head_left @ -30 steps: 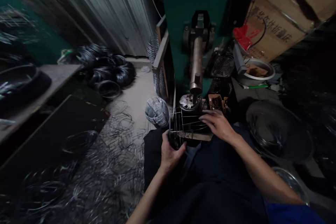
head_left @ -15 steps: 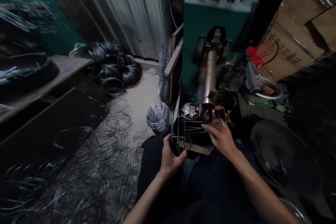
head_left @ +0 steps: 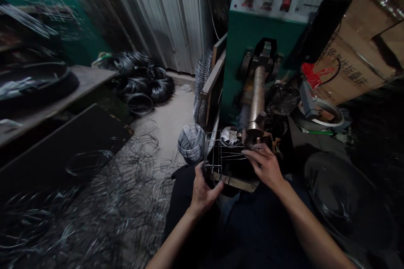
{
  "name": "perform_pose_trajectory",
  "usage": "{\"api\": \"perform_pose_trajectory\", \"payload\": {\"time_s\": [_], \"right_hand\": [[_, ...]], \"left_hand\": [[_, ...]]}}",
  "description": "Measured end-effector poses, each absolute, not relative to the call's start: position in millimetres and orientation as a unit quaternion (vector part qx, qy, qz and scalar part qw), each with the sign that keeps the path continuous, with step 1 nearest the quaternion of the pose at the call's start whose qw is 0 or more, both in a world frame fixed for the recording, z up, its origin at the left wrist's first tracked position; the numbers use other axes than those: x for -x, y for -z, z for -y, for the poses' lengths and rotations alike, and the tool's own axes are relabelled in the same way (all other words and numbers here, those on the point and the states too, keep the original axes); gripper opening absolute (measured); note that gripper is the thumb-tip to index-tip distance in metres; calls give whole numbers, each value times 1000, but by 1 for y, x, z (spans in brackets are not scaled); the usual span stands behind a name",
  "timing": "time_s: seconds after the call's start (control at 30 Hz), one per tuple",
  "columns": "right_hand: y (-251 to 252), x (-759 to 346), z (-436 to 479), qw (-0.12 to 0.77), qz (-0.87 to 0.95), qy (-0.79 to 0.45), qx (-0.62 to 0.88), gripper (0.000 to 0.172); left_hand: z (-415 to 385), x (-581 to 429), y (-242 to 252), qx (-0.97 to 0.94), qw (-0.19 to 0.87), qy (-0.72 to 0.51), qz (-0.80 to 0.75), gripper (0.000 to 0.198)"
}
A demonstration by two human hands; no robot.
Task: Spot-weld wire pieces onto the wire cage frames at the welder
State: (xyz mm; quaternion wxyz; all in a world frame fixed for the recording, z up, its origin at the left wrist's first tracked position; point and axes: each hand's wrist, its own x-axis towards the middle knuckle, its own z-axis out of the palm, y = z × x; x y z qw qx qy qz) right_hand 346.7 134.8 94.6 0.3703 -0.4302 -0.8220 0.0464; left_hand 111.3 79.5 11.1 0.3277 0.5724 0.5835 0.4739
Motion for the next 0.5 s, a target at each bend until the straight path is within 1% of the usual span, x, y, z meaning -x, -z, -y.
{"api": "perform_pose_trajectory", "payload": {"time_s": [0.23, 0.37, 0.5], "right_hand": [[-91, -346, -143, 378, 826, -31, 418, 26], [-89, -347, -142, 383, 820, -34, 423, 23], [-89, -355, -137, 359, 810, -9, 463, 16]], "left_hand": [[-91, -110, -12, -597, 288, -470, -584, 74], [-94, -107, -13, -603, 318, -473, -558, 72], [-97, -104, -18, -590, 358, -484, -538, 71]]}}
